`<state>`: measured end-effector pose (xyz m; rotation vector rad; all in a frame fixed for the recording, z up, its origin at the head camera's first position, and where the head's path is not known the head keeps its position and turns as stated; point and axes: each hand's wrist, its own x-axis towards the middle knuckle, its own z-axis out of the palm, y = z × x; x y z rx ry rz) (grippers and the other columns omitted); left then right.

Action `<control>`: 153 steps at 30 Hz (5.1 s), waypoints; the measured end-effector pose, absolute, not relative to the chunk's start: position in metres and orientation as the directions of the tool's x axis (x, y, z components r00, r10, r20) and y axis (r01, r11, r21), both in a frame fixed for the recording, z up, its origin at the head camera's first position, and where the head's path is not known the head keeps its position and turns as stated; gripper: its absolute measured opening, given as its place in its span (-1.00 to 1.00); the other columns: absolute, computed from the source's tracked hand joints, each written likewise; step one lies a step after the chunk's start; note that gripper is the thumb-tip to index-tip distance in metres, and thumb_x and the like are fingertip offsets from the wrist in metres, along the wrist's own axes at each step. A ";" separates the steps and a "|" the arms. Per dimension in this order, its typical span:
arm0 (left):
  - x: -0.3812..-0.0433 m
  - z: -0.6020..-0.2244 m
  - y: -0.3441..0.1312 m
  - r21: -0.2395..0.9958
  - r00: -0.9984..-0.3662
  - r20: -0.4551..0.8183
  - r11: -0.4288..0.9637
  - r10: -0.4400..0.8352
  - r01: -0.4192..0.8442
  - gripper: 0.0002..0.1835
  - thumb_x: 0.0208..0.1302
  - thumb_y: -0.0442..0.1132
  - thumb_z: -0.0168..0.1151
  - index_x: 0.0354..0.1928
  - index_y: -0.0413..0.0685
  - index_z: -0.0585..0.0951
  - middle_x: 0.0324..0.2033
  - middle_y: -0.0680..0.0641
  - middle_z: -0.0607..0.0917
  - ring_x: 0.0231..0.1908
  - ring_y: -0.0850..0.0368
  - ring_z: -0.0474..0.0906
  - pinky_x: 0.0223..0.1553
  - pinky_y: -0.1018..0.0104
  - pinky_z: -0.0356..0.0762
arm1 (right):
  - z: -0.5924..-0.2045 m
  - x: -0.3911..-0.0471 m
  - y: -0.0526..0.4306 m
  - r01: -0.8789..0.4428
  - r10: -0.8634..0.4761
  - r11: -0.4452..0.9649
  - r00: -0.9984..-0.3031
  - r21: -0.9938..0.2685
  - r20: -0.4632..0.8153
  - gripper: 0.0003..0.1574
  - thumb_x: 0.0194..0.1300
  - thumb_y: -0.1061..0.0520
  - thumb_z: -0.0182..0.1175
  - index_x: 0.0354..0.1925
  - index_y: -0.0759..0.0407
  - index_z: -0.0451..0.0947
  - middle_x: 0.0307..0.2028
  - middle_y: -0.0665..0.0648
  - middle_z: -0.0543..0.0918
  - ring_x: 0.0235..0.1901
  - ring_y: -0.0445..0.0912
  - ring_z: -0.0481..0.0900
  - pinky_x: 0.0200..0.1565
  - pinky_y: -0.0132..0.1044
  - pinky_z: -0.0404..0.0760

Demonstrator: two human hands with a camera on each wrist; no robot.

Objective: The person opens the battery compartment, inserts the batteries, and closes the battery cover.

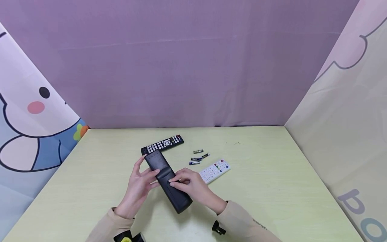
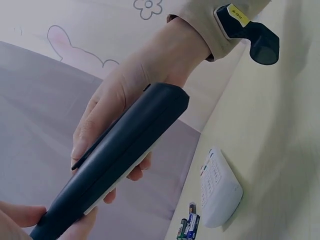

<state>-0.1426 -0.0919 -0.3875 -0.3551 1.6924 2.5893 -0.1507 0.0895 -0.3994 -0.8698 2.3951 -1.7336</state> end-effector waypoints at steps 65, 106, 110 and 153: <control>-0.139 -0.389 -0.102 0.874 -0.967 -0.174 -0.481 -0.184 -0.066 -0.19 0.14 -0.53 0.01 0.30 0.20 -0.09 -0.04 -0.27 0.46 -0.28 0.09 0.60 -0.22 0.18 0.58 | -0.414 -0.124 0.100 -0.768 -0.507 0.469 -0.638 -0.436 0.580 -0.30 -0.24 0.14 0.41 -0.02 0.19 0.49 0.01 0.23 0.45 -0.06 0.03 0.45 -0.13 -0.20 0.56; -0.140 -0.387 -0.105 0.955 -0.991 -0.113 -0.285 -0.078 -0.086 -0.10 0.08 -0.39 0.19 0.33 0.33 -0.08 -0.09 -0.22 0.38 -0.28 0.10 0.52 -0.25 0.05 0.58 | -0.415 -0.123 0.093 -0.037 -0.565 -0.075 -0.822 -0.996 0.073 -0.32 0.04 0.29 0.22 0.13 0.39 0.25 0.05 0.36 0.39 -0.07 0.08 0.46 -0.03 -0.33 0.50; -0.141 -0.385 -0.108 0.968 -0.992 -0.107 -0.235 -0.071 -0.087 -0.12 0.08 -0.37 0.20 0.32 0.35 -0.04 -0.06 -0.24 0.36 -0.28 0.11 0.54 -0.27 0.07 0.59 | -0.416 -0.124 0.094 -0.048 -0.584 -0.080 -0.807 -0.996 0.086 -0.37 0.05 0.29 0.21 0.09 0.43 0.28 0.05 0.38 0.39 -0.04 0.16 0.43 -0.05 -0.32 0.51; -0.208 -0.403 -0.278 0.463 -0.995 -0.075 0.886 0.071 0.028 -0.13 0.03 -0.16 0.26 0.31 -0.17 0.00 0.01 -0.54 0.30 -0.06 -0.38 0.34 -0.20 -0.17 0.42 | -0.426 -0.143 0.193 -0.527 -0.394 0.577 -0.849 -0.624 0.353 -0.81 0.07 0.30 0.19 -0.28 0.12 0.54 -0.29 0.02 0.59 -0.37 -0.30 0.48 -0.37 -0.34 0.56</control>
